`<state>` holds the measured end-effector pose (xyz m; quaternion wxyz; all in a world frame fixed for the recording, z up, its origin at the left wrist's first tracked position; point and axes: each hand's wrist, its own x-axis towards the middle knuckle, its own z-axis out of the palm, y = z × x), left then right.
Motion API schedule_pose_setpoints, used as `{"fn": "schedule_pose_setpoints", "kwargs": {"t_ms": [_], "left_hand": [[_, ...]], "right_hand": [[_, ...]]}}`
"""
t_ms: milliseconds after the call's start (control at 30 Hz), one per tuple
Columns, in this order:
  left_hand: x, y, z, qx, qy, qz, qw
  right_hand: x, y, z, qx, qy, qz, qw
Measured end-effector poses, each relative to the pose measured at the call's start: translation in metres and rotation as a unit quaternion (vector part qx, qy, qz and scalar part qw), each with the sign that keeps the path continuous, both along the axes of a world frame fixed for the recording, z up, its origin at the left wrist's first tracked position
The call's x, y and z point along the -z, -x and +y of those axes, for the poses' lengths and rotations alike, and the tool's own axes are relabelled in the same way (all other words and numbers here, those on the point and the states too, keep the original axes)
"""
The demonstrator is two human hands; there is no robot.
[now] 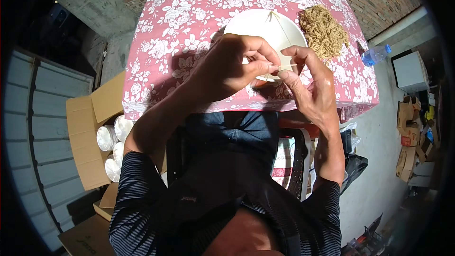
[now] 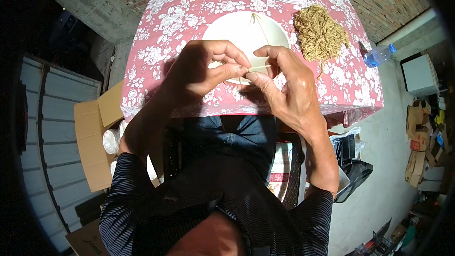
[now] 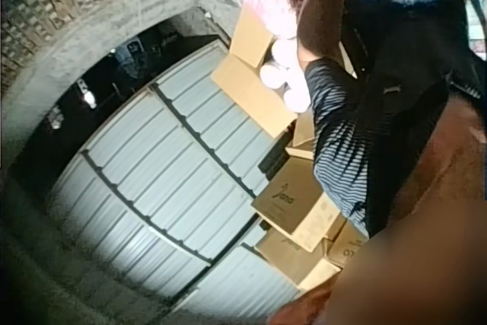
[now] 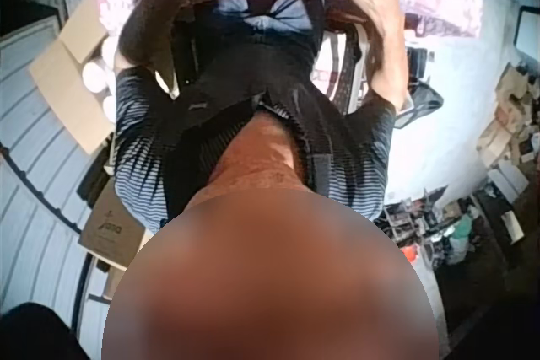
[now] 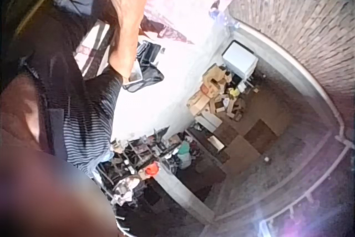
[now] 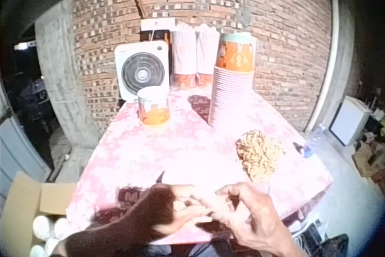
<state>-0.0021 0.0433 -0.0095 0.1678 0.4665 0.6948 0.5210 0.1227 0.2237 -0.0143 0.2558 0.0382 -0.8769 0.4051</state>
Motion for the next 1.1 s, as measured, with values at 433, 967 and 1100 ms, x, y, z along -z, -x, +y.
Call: {"fn": "schedule_pose_setpoints", "kwargs": {"t_ms": [433, 967, 1100], "left_hand": [[0.007, 0.0, 0.001, 0.002, -0.067, -0.033, 0.997], [0.0, -0.007, -0.01, -0.038, -0.04, -0.113, 0.992], [0.0, -0.01, -0.009, -0.057, -0.026, -0.111, 0.992]], "right_hand": [[-0.013, -0.011, -0.004, 0.02, 0.054, -0.103, 0.993], [0.002, -0.004, -0.014, 0.008, 0.112, -0.089, 0.99], [0.004, -0.005, -0.018, 0.031, 0.079, -0.081, 0.993]]}}
